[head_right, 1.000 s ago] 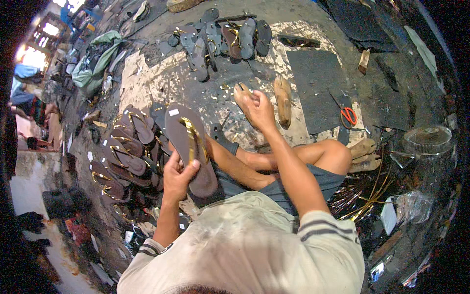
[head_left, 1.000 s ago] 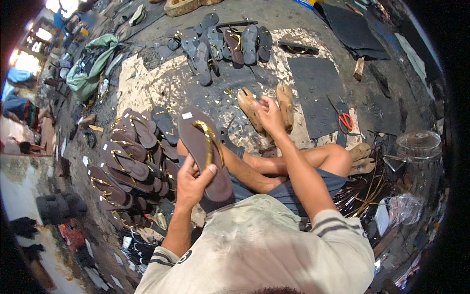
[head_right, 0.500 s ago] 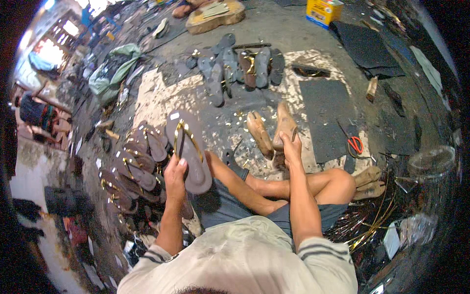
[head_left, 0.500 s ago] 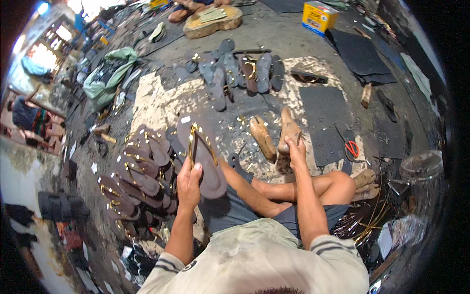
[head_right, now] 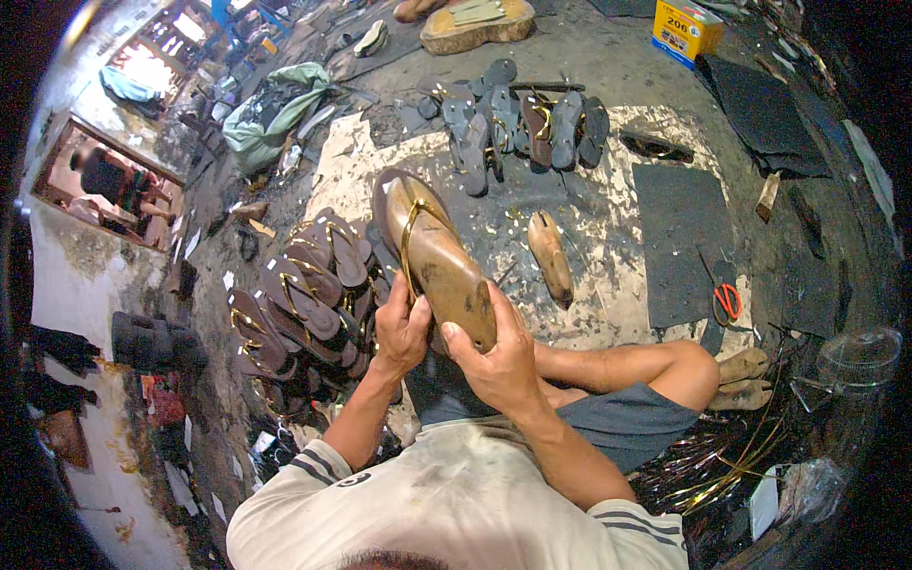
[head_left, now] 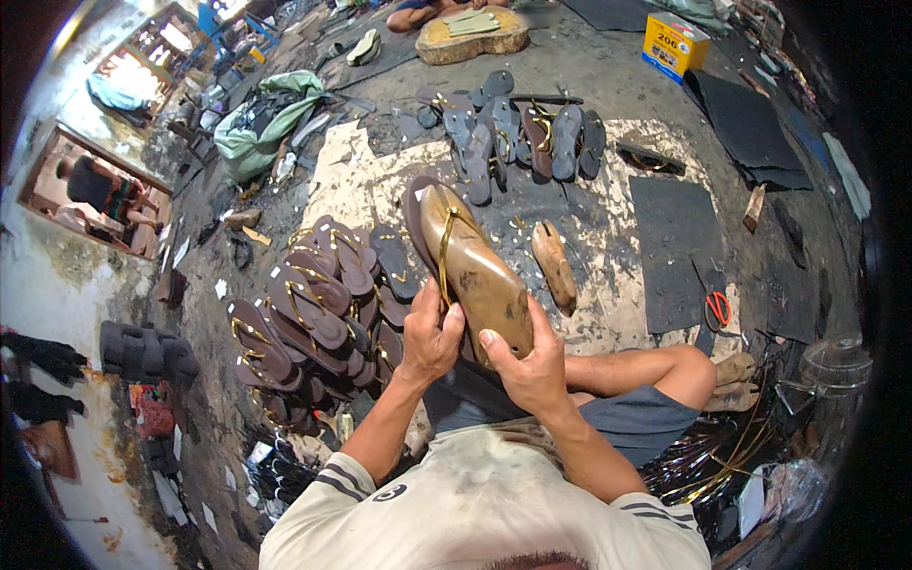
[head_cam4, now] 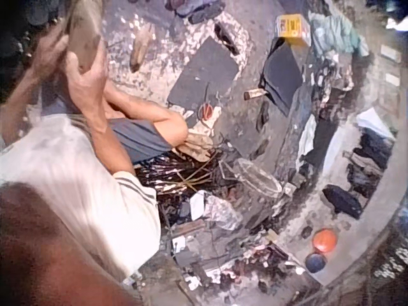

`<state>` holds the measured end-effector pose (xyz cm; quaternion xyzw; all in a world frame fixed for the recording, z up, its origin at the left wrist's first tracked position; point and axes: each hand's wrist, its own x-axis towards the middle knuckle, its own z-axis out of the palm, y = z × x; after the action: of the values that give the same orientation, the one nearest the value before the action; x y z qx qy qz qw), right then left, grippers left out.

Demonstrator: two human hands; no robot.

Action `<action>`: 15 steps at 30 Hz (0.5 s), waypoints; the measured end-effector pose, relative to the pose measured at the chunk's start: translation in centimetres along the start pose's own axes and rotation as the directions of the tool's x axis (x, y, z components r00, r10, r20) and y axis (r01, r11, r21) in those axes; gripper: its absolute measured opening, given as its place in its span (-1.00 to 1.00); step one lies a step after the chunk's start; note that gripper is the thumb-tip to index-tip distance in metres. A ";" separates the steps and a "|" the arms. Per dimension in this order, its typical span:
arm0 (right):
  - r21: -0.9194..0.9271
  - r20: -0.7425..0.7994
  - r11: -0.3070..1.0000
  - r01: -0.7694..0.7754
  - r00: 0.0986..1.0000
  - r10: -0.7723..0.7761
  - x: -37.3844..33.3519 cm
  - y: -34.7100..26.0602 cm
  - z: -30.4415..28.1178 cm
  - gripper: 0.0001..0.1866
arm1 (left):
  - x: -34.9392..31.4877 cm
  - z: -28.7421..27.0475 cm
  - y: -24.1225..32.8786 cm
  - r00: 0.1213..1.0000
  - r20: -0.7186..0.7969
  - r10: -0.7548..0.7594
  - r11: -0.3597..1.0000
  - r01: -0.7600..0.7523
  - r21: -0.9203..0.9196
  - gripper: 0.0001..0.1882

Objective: The person sits on the floor and repeatedly picks up flip-flop soles and straps, pressing the straps into the soles to assemble them. The person handles the items one at a time, turning them over to check the fit, and places the assembled pairs on the floor.

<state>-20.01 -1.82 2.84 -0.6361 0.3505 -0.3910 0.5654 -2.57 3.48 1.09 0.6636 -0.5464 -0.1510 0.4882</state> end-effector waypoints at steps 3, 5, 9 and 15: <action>-0.092 -0.012 0.984 0.153 0.988 -0.155 -0.4 -0.8 0.4 -0.26 | 1.2 -2.9 -1.7 1.000 -0.003 -0.009 0.911 0.007 -0.411 -0.29; -0.097 -0.004 0.967 0.236 0.971 -0.237 -0.3 -1.4 0.3 -0.24 | 5.6 -5.2 -1.6 0.973 -0.209 -0.101 0.805 -0.044 -0.592 -0.04; -0.128 -0.025 0.892 0.434 0.897 -0.441 -0.6 -1.6 1.0 -0.28 | 10.9 -4.8 4.7 0.980 -0.195 -0.026 0.330 -0.176 -0.927 -0.35; -0.169 -0.074 0.869 0.466 0.873 -0.482 -0.8 -0.4 1.8 -0.31 | 9.6 -2.9 5.5 0.951 -0.185 -0.247 0.468 -0.050 -0.882 -0.42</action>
<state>-18.75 -0.29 3.03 -0.7190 0.2428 -0.5267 0.3829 -0.24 -3.10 10.16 0.3639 -0.2748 -0.3399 0.8225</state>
